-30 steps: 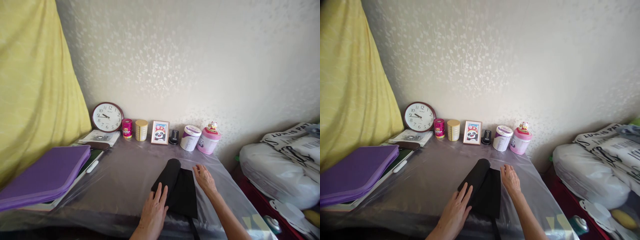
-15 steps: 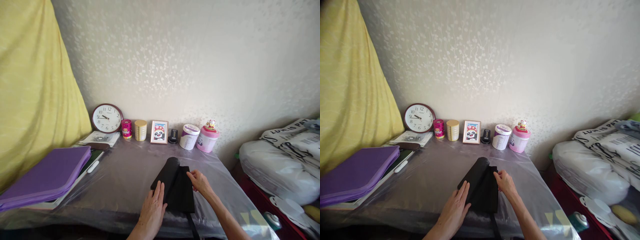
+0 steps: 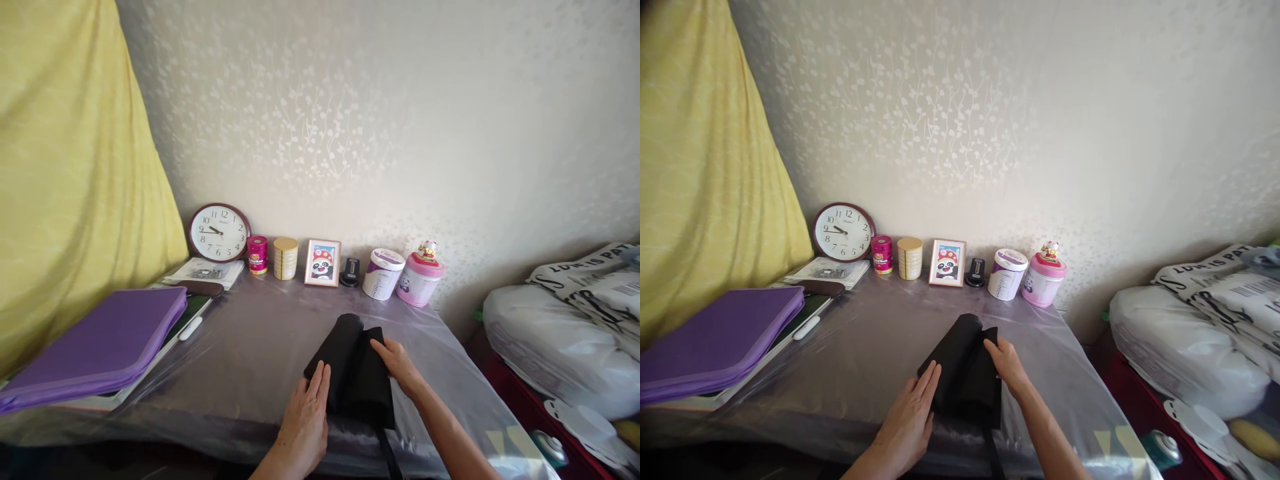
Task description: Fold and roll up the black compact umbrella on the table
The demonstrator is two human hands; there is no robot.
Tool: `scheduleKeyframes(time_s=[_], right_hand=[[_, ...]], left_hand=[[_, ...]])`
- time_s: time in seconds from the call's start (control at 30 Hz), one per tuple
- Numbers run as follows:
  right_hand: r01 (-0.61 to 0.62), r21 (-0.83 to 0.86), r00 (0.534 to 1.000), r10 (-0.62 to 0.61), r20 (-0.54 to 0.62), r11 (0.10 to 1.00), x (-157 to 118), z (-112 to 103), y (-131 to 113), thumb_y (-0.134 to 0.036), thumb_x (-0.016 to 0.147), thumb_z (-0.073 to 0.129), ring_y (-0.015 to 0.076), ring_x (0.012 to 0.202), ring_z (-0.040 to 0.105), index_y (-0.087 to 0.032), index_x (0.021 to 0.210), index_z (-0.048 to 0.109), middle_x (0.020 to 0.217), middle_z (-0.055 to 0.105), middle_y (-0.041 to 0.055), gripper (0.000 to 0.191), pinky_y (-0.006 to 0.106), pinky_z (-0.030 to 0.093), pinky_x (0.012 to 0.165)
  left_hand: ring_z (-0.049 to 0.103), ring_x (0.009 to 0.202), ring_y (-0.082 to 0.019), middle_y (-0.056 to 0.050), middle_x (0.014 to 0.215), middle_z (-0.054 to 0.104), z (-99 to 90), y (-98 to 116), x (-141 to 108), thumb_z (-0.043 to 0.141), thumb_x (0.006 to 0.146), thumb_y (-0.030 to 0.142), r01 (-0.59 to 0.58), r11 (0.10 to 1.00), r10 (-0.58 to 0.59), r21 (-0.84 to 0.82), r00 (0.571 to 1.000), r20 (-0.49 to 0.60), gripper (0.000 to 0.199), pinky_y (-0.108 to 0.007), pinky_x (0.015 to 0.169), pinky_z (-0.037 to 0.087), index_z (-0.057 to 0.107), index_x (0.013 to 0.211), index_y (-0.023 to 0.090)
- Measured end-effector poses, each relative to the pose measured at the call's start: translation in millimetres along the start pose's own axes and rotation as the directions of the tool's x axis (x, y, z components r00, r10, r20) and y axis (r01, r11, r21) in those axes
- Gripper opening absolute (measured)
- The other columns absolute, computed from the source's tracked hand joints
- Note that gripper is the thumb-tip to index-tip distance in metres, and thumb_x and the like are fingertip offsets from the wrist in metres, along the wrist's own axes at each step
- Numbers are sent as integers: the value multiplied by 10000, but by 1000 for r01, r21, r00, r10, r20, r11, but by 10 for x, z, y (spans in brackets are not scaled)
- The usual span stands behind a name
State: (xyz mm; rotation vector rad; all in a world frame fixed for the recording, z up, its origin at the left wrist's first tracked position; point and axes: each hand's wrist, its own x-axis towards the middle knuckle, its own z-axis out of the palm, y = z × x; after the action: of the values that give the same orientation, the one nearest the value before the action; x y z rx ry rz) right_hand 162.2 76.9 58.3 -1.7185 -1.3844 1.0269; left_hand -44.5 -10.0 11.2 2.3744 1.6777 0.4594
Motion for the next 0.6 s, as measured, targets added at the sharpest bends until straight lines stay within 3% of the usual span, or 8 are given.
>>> scheduleKeyframes(time_s=[0.1, 0.27, 0.43, 0.6], right_hand=[[-31, 193, 999, 27, 23, 981, -36, 92, -140, -424, 752, 516, 69, 424, 420, -192, 678, 462, 507, 419, -76, 250, 174, 329, 391], [15, 345, 999, -29, 36, 939, 1, 236, -268, -406, 722, 572, 72, 461, 464, -183, 701, 477, 549, 488, -51, 243, 171, 378, 411], [45, 328, 998, -55, 21, 943, 95, 404, -321, -384, 726, 567, 92, 496, 509, -179, 728, 505, 581, 535, -34, 214, 186, 412, 423], [23, 235, 1000, -24, 1, 972, 269, 602, -265, -338, 737, 559, 128, 542, 569, -178, 840, 528, 624, 567, -21, 193, 228, 478, 449]], left_hand=[[441, 1162, -242, -86, 1469, 241, -5, 8, 8, 376, 658, 54, 14, 1000, -15, 11, 1000, 19, 786, -368, 957, 379, 162, 1409, 139], [435, 1165, -251, -100, 1456, 267, 2, 3, 21, 380, 664, 52, 42, 999, -43, 20, 997, 69, 795, -386, 966, 372, 135, 1414, 151], [430, 1164, -257, -112, 1451, 273, 16, -8, 26, 390, 656, 52, 35, 999, -36, 22, 997, 73, 796, -394, 958, 376, 151, 1411, 137], [470, 1110, -245, -100, 1434, 312, 40, -16, 30, 395, 681, 70, 42, 999, -42, 5, 998, 53, 643, -385, 949, 389, 377, 1320, 132]])
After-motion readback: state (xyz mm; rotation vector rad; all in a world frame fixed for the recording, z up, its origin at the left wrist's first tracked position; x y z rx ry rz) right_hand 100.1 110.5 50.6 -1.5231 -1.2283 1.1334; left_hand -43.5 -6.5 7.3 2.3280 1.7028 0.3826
